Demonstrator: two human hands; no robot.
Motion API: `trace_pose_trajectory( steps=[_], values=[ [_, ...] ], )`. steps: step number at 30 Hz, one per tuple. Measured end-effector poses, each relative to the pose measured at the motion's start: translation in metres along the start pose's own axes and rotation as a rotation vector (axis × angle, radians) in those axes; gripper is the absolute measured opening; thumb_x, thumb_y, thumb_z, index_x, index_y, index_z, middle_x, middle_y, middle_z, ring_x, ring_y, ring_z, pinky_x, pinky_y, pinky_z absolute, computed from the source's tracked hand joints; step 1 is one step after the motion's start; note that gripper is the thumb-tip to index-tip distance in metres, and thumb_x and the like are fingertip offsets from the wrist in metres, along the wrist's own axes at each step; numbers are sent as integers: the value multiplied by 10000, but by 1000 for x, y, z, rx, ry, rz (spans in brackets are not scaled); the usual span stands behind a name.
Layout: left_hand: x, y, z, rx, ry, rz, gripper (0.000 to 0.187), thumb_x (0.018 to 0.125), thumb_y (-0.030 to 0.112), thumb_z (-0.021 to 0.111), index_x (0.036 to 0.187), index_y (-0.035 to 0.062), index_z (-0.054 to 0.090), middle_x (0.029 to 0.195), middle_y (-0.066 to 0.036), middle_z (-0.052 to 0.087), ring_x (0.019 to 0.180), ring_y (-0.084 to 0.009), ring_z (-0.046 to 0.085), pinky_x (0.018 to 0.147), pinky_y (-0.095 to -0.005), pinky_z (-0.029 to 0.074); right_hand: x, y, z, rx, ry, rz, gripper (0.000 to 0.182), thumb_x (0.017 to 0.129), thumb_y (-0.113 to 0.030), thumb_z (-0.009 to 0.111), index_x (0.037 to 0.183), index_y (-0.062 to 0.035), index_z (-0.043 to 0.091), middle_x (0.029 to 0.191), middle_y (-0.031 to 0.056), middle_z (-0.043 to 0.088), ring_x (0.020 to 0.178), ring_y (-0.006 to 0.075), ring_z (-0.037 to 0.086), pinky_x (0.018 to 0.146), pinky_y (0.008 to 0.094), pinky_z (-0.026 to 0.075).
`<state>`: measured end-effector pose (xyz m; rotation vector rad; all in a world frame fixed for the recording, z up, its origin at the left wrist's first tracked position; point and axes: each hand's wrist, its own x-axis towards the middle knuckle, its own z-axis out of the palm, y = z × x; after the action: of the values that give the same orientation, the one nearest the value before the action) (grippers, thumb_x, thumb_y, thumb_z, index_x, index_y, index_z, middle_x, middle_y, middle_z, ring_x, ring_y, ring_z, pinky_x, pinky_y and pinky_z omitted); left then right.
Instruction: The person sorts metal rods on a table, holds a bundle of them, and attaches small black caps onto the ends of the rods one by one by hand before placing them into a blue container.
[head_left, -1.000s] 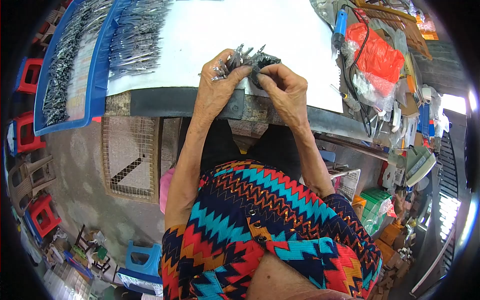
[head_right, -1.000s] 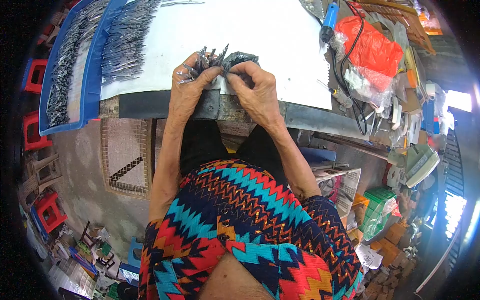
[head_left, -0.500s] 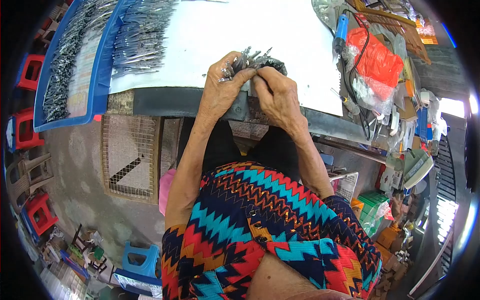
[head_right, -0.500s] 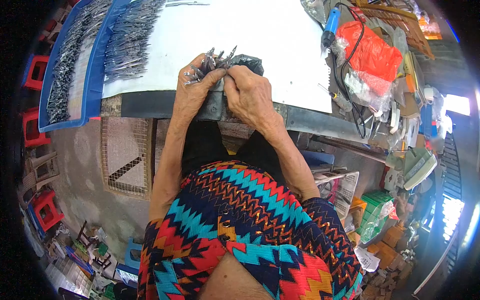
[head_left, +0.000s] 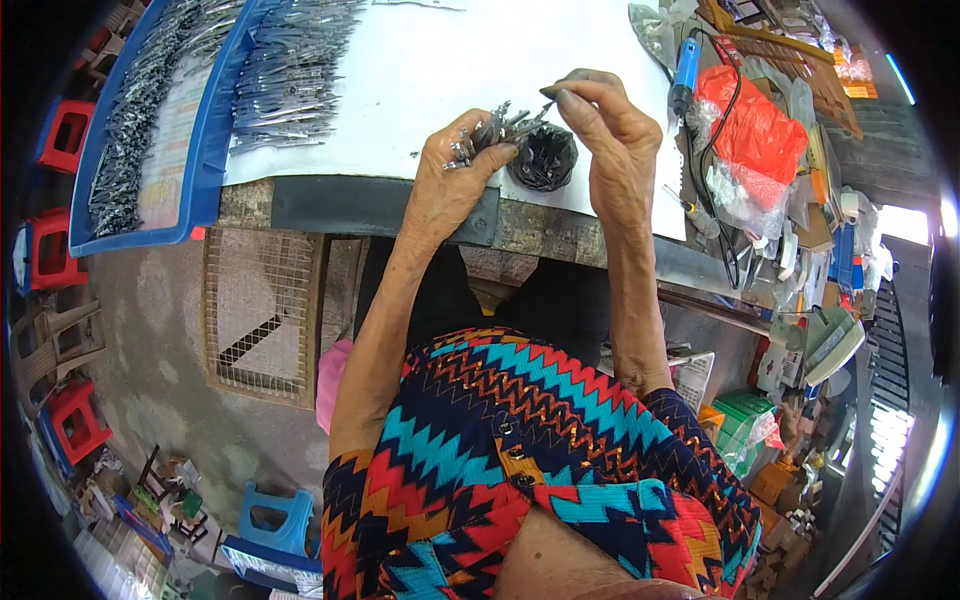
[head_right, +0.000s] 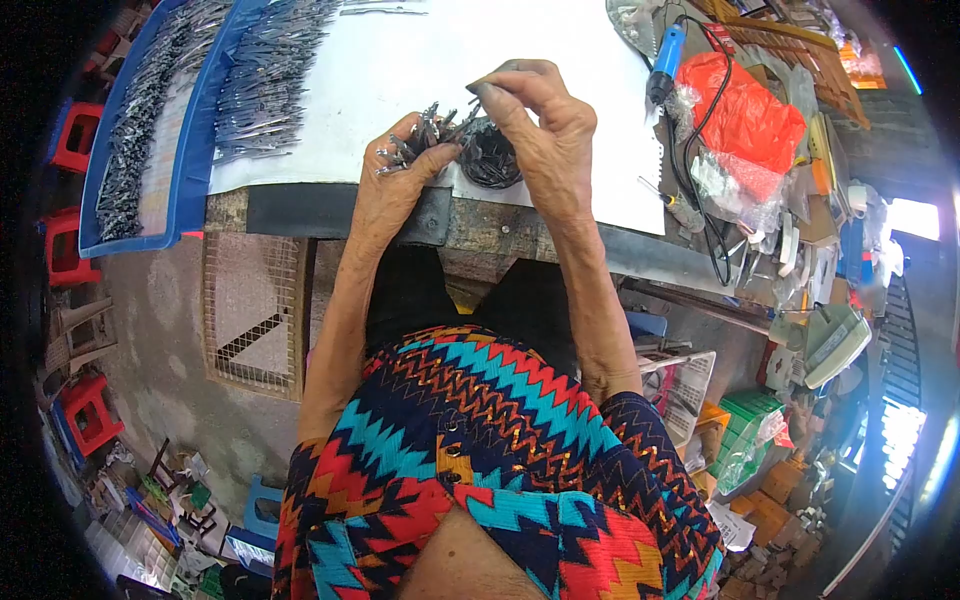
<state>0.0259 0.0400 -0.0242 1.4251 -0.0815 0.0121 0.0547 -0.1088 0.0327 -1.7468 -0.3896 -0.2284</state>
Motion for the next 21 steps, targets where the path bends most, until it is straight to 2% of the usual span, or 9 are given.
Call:
trace_pose_trajectory(
  steps=[11,14,21],
  values=[
    [0,0,-1,-18,-6,1,96,780,86,650,850,39,603,613,43,491,562,-43,424,497,-204,345,2,2,9,-27,-44,-14,171,839,-150,606,860,16,641,917,16,559,798,79,503,692,210,406],
    [0,0,-1,-25,-8,-3,91,779,86,650,841,42,602,603,43,487,555,-43,421,493,-204,341,2,1,10,-86,-26,-4,155,815,-145,613,827,6,645,904,65,585,810,143,584,700,257,471],
    [0,2,0,-6,-1,-7,88,771,84,653,831,46,600,594,42,483,546,-47,420,493,-209,343,0,2,9,-39,-38,16,164,826,-144,600,835,16,631,906,57,585,820,140,579,713,259,470]
  ],
)
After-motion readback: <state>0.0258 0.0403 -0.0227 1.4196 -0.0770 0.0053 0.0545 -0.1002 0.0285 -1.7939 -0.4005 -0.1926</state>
